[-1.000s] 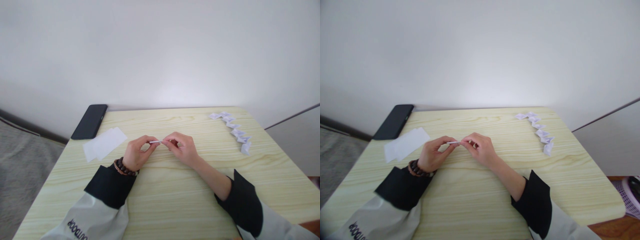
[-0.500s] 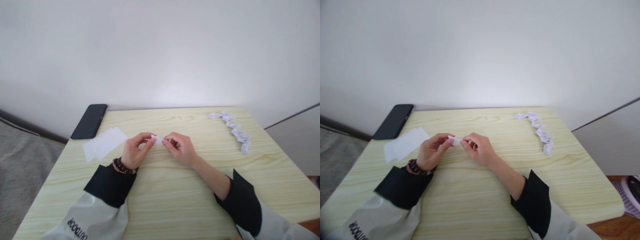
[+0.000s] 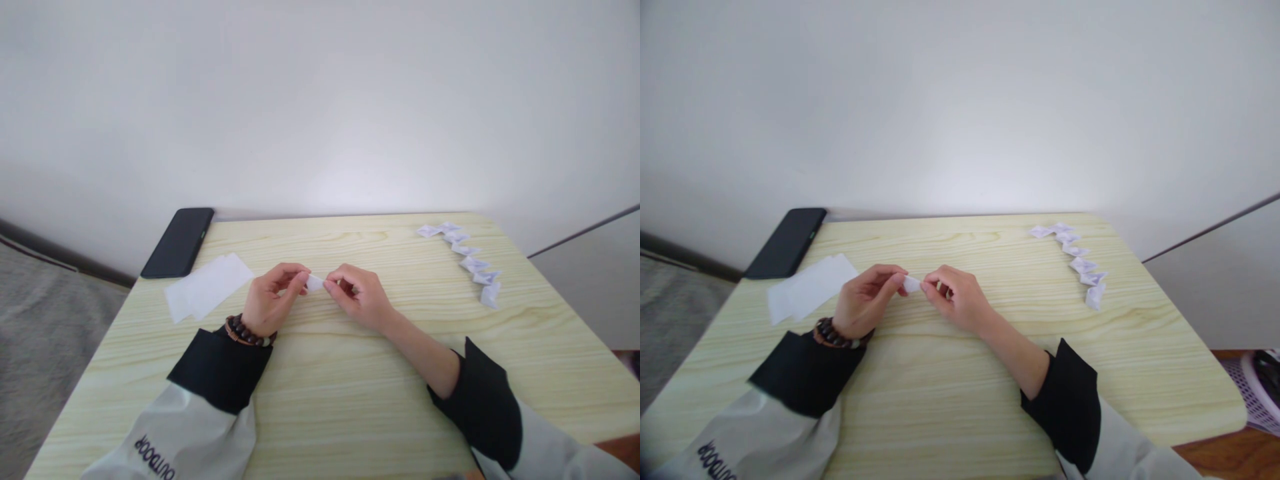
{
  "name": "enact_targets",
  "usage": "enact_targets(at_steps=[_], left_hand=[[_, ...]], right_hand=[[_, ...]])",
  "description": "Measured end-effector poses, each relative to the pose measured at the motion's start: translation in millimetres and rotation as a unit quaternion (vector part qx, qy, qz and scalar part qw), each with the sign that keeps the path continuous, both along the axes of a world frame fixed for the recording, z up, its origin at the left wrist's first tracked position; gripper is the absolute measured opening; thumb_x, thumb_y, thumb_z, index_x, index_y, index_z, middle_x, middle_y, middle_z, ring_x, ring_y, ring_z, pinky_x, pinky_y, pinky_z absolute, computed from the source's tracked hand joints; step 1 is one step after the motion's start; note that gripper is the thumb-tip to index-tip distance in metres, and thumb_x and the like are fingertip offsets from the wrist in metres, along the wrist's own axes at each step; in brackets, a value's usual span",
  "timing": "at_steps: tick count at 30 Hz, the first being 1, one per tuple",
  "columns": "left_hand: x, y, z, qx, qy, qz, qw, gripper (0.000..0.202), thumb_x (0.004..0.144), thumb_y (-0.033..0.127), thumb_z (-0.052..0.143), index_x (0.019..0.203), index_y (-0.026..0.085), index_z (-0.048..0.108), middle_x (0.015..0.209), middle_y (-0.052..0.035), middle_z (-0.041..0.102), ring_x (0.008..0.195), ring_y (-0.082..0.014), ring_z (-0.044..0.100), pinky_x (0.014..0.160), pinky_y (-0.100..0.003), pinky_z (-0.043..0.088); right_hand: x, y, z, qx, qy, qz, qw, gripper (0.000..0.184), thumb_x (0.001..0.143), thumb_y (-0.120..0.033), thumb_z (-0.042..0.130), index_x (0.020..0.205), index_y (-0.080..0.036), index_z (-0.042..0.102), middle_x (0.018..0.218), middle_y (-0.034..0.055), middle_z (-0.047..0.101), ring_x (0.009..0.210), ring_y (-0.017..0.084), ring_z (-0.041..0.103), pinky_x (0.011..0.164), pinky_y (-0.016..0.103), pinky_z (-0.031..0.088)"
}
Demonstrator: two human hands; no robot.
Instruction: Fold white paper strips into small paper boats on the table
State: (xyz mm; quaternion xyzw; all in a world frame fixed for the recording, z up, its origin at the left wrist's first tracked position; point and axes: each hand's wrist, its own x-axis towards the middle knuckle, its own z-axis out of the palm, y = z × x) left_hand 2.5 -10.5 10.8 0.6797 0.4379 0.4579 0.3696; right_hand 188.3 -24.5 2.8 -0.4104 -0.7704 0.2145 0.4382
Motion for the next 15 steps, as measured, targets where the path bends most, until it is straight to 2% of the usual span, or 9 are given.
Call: enact_targets(at_steps=[5,12,15], left_hand=[[-2.5,1.4,-0.3,0.015,0.038,0.008,0.999,0.020,0.083,0.034,0.059,0.083,0.015,0.064,0.070,-0.0025,0.069,0.064,-0.0136,0.065,0.066,-0.025,0.054],[-0.8,1.4,-3.4,-0.005,-0.017,0.000,1.000,0.023,0.083,0.036,0.059,0.088,0.015,0.064,0.071,-0.0027,0.069,0.056,-0.0120,0.063,0.056,-0.023,0.054],[-0.3,-0.1,-1.4,-0.008,-0.026,-0.014,1.000,0.026,0.081,0.037,0.061,0.095,0.015,0.063,0.076,-0.0038,0.069,0.058,-0.0121,0.064,0.057,-0.023,0.055]], right_hand=[[0.4,0.4,-1.2,0.008,-0.007,0.011,1.000,0.013,0.087,-0.024,0.052,0.077,-0.018,0.059,0.066,-0.0013,0.057,0.053,0.007,0.047,0.052,0.020,0.038],[0.1,-0.2,1.0,0.008,0.010,-0.007,1.000,0.012,0.086,-0.024,0.053,0.077,-0.019,0.059,0.066,-0.0013,0.059,0.052,0.008,0.048,0.051,0.020,0.038],[-0.4,-0.1,0.8,0.013,0.022,-0.013,1.000,0.012,0.086,-0.024,0.053,0.078,-0.019,0.059,0.068,-0.0011,0.059,0.052,0.007,0.048,0.050,0.020,0.039]])
